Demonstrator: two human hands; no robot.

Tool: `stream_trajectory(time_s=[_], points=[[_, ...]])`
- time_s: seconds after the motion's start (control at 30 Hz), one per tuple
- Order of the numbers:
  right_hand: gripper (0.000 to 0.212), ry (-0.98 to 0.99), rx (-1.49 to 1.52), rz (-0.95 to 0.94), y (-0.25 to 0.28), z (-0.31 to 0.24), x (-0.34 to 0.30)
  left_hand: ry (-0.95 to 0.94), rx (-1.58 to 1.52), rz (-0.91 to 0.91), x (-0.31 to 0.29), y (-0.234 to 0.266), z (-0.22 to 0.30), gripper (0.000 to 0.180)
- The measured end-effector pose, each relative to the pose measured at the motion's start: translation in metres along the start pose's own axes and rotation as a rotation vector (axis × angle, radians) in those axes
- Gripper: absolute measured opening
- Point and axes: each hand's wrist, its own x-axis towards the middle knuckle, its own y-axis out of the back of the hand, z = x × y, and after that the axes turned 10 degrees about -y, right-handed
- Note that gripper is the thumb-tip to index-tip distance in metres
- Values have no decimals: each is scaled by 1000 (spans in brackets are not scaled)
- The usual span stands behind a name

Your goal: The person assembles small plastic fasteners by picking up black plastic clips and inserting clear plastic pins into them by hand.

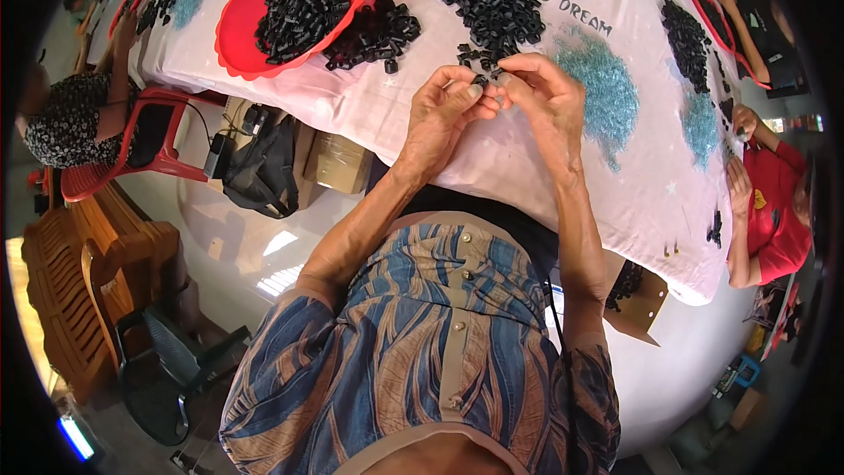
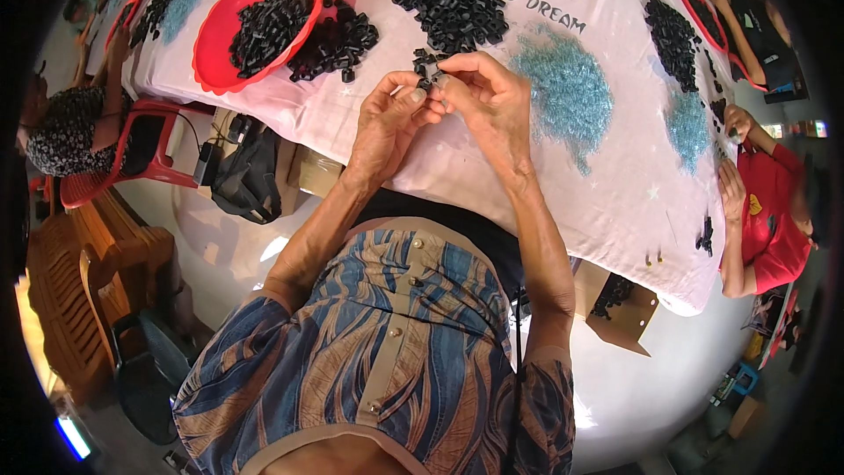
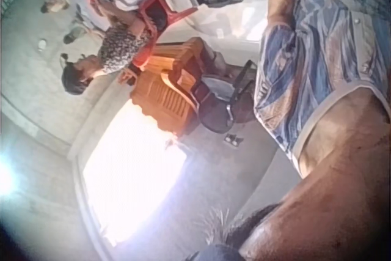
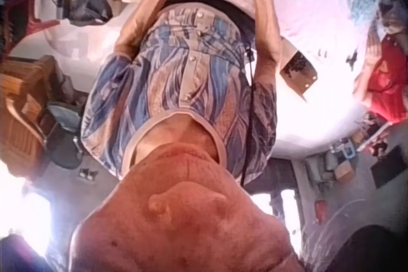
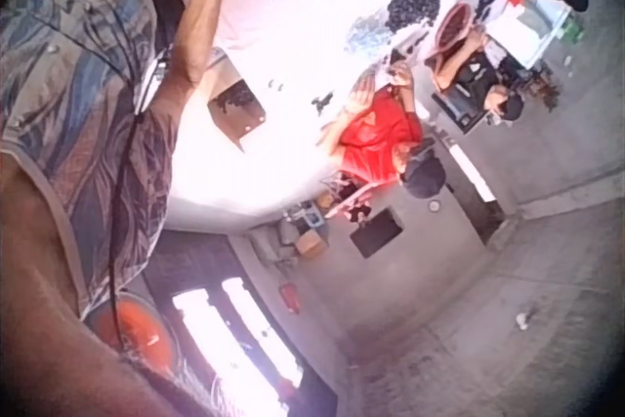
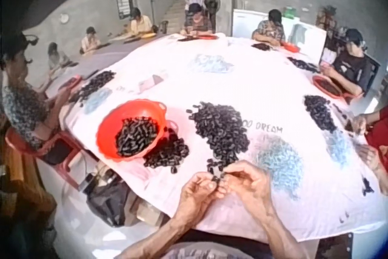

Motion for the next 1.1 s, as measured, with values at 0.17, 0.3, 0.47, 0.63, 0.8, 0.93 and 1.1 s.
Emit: stream_trajectory(time_s=[0.17,0.3,0.47,0.63,0.8,0.93,1.1], points=[[15,-47,-34,41,-2,-3,-5,-23,14,-12,-2,-1,-1,14],[15,-68,-39,59,-6,-2,-7,-33,48,-5,-3,-1,-1,15],[15,-87,-36,81,-6,-1,-7,-29,63,1,-3,-1,-2,16],[15,-81,-54,65,-6,1,-7,-31,98,-5,-4,-1,-2,16],[14,-62,-59,64,-6,5,-6,-32,109,-1,-4,-2,-2,15],[13,124,-228,90,-5,15,0,-46,155,-7,-4,-3,-3,13],[12,153,-267,87,-6,21,-1,-68,201,-32,-3,-4,-5,11]])
